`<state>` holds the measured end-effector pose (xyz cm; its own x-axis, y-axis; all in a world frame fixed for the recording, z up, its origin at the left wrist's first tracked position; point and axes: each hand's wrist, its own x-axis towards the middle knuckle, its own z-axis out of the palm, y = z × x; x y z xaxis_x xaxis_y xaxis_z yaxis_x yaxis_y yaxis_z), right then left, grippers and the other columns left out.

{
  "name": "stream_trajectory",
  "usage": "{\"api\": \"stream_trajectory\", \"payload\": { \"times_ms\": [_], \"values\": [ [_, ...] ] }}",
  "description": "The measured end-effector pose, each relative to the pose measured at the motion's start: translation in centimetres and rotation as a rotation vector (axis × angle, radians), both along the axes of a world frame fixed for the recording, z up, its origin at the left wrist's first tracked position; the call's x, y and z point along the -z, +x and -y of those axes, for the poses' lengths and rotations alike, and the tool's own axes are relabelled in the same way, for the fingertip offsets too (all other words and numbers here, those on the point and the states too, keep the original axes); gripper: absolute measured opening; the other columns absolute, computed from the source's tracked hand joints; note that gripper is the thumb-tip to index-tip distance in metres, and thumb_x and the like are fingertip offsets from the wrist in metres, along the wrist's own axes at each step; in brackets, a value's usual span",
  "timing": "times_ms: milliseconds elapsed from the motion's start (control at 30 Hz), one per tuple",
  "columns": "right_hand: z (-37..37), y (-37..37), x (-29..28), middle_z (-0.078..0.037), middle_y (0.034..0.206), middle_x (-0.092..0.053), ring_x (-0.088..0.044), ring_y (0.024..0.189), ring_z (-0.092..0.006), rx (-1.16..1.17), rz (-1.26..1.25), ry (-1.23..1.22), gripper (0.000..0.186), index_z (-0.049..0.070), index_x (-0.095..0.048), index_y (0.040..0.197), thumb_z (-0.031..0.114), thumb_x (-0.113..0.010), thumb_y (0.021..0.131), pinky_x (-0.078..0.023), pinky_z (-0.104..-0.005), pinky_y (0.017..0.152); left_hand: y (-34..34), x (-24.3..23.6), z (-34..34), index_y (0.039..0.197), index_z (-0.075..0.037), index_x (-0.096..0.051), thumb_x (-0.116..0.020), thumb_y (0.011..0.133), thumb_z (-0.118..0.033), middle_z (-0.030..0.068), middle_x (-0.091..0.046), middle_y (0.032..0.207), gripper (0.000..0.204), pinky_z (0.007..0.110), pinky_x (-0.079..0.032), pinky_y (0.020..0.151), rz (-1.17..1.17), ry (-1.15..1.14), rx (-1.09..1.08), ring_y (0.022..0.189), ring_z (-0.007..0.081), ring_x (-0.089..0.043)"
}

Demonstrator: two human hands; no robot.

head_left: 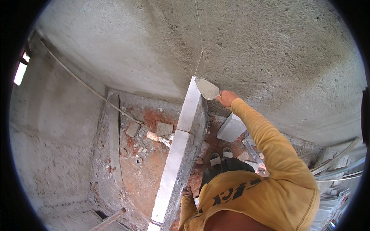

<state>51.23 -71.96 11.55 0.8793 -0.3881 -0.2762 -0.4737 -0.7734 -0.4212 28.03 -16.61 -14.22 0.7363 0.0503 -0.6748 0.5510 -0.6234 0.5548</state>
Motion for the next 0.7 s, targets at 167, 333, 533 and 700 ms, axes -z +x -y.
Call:
{"api": "stream_trajectory", "payload": {
  "times_ms": [167,333,533,700],
  "values": [
    [-1.9,-4.7,0.5,-0.024,0.092,-0.065,-0.062,0.085,-0.042,0.066,0.305,0.096,0.048,0.0,-0.061,0.099,0.045,-0.05,0.09,-0.049,-0.0463,0.078,0.0,0.8,-0.6,0.106,-0.005,-0.065,-0.048,0.09,-0.04,0.0218,-0.063,0.109,0.042,0.041,-0.044,0.093,0.081,0.179,0.227,0.107,0.035,-0.058],
    [-4.0,-13.0,1.3,-0.024,0.096,-0.065,-0.061,0.087,-0.0431,0.733,0.096,0.819,0.042,0.0,-0.061,0.105,0.039,-0.054,0.09,-0.048,-0.046,0.078,0.2,1.4,-1.0,0.108,-0.011,-0.064,-0.037,0.093,-0.044,0.0203,-0.06,0.115,0.045,0.046,-0.043,0.092,0.039,0.279,0.434,0.109,0.0367,-0.056],
    [-4.9,-9.7,1.5,-0.026,0.097,-0.063,-0.058,0.096,-0.0445,0.075,0.239,0.199,0.046,0.001,-0.063,0.1,0.045,-0.049,0.091,-0.046,-0.0485,0.083,2.5,0.8,1.0,0.103,-0.01,-0.065,-0.041,0.089,-0.042,0.0189,-0.061,0.113,0.042,0.042,-0.042,0.096,-0.017,0.286,0.383,0.109,0.0373,-0.055],
    [-1.8,-0.3,0.2,-0.026,0.103,-0.063,-0.058,0.099,-0.0443,0.049,0.141,0.098,0.047,0.0,-0.063,0.102,0.043,-0.049,0.089,-0.046,-0.0483,0.087,3.5,0.2,1.7,0.097,-0.002,-0.065,-0.054,0.087,-0.04,0.0177,-0.067,0.096,0.041,0.038,-0.049,0.082,0.228,-0.005,0.203,0.094,0.0299,-0.063]
  ]
}}
